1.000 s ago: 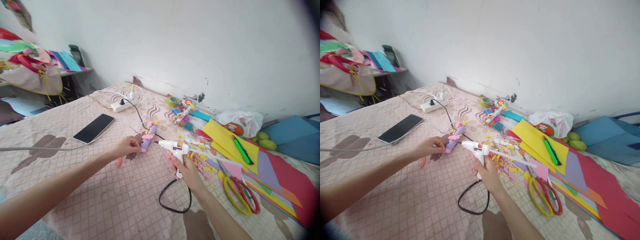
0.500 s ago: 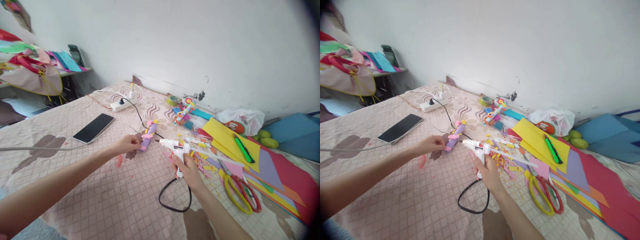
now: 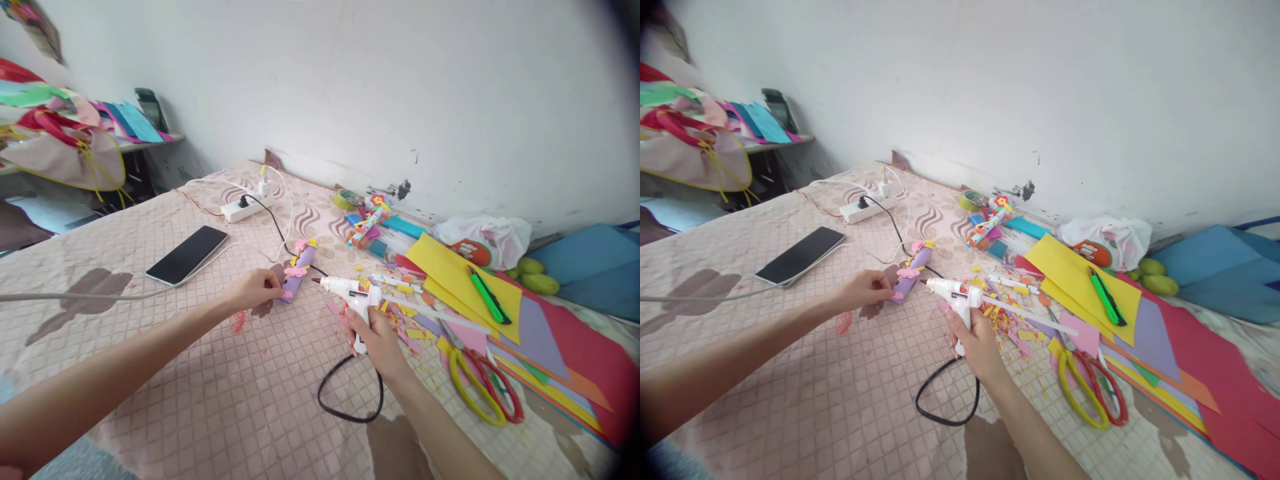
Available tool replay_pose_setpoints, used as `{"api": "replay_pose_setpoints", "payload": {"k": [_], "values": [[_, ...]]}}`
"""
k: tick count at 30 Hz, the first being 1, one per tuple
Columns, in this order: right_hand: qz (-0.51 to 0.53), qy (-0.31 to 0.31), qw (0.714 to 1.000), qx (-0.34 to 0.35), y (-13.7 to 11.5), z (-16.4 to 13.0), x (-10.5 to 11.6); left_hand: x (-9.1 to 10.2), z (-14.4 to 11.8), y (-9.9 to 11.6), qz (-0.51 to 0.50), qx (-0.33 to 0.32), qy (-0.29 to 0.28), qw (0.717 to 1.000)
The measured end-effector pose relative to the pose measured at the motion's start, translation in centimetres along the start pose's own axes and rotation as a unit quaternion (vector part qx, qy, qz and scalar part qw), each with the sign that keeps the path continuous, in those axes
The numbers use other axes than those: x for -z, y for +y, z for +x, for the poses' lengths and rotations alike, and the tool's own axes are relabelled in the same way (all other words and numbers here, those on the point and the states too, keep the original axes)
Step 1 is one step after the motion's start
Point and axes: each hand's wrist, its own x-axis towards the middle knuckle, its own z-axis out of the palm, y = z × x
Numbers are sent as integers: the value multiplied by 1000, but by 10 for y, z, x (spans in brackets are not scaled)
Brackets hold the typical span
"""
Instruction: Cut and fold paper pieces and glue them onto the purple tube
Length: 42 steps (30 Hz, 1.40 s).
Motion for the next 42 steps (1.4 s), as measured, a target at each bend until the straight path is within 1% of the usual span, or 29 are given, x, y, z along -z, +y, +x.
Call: {"api": "replay_pose_setpoints", "payload": {"k": [7,12,16,21,25,28,31,36,42], "values": [[-22,9,1000,4,-2,4,0,-7,-3,-1,4,-6,29,1000],[-58,-17,998,14,-4,6,-7,-10,-8,1,-9,10,28,1000],[-97,-38,994,19,-6,10,-14,-12,-12,2,-14,-3,29,999],[-108,-54,992,23,-7,14,-20,-16,-15,1,-9,-4,49,999],[-101,-46,994,11,-3,14,-18,-19,-14,-1,35,-32,82,996],[-99,-27,994,25,1,13,-13,-23,-13,-5,80,-64,126,987],[-86,-10,996,25,3,12,-8,-28,-13,-9,100,-86,150,980],[-78,-10,997,22,3,7,-4,-33,-15,-11,90,-91,167,978],[-75,2,997,26,6,4,-2,-33,-18,-9,69,-87,165,980]]}}
